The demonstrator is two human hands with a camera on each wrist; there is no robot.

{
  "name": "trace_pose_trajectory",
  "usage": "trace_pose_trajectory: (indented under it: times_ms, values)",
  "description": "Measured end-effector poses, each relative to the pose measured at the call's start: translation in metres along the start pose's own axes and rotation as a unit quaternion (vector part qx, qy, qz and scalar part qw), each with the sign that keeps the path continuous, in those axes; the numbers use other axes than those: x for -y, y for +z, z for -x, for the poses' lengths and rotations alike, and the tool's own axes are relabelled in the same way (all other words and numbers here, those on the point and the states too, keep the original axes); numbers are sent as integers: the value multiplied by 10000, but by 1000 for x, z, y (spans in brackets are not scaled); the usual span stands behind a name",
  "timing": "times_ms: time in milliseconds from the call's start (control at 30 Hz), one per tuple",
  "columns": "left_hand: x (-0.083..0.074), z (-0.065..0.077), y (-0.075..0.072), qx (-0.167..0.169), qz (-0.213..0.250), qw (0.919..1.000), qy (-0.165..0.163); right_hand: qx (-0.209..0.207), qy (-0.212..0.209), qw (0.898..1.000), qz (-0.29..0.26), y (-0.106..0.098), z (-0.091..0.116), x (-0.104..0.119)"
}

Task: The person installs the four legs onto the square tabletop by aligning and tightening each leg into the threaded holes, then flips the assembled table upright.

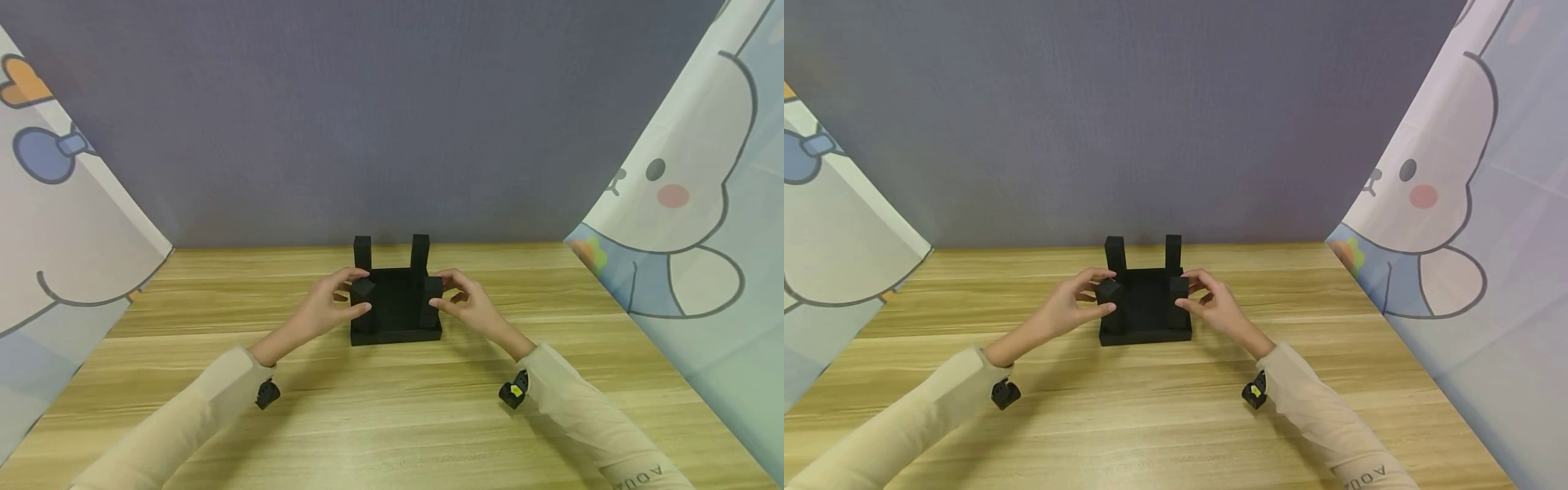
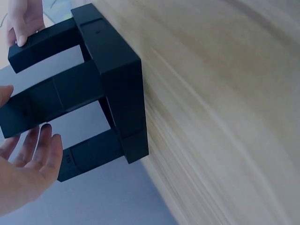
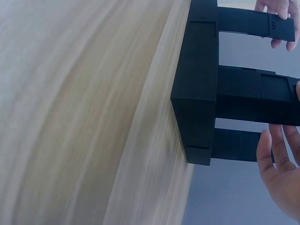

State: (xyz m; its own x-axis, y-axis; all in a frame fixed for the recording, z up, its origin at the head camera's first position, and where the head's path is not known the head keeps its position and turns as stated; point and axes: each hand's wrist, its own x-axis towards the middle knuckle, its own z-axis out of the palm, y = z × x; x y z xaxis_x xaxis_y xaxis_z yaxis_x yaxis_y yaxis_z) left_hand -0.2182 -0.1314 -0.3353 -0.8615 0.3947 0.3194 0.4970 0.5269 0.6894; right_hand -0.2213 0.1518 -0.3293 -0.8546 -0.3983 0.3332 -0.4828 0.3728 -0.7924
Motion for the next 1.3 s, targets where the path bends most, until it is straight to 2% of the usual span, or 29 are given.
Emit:
trace_pose_trajectory:
  times_ms: [133, 300, 500, 667, 800, 933, 1100, 1300]
  values:
    - [0, 1, 3, -153, -67, 9999, -31, 4, 14, 10000, 0, 0, 0, 0]
    - [0, 1, 3, -118, -55, 9999, 73, 4, 36, 10000, -14, 0, 0, 1]
    - [2, -4, -3, 185, -3, 9990, 402, 2, 44, 10000, -16, 0, 0, 0]
    - [4, -7, -7, 507, 179, 9975, 468, 6, 55, 10000, -23, 0, 0, 0]
    - [6, -7, -8, 599, 187, 9972, 413, 15, 54, 10000, -14, 0, 0, 0]
    - [5, -4, -6, 484, 111, 9983, 296, 33, 35, 10000, 22, 0, 0, 0]
    - [5, -1, -1, 144, 104, 9997, 157, 26, 1, 10000, 23, -1, 1, 0]
    - [5, 1, 2, -70, 179, 9996, 205, 12, 2, 10000, 11, -1, 1, -1]
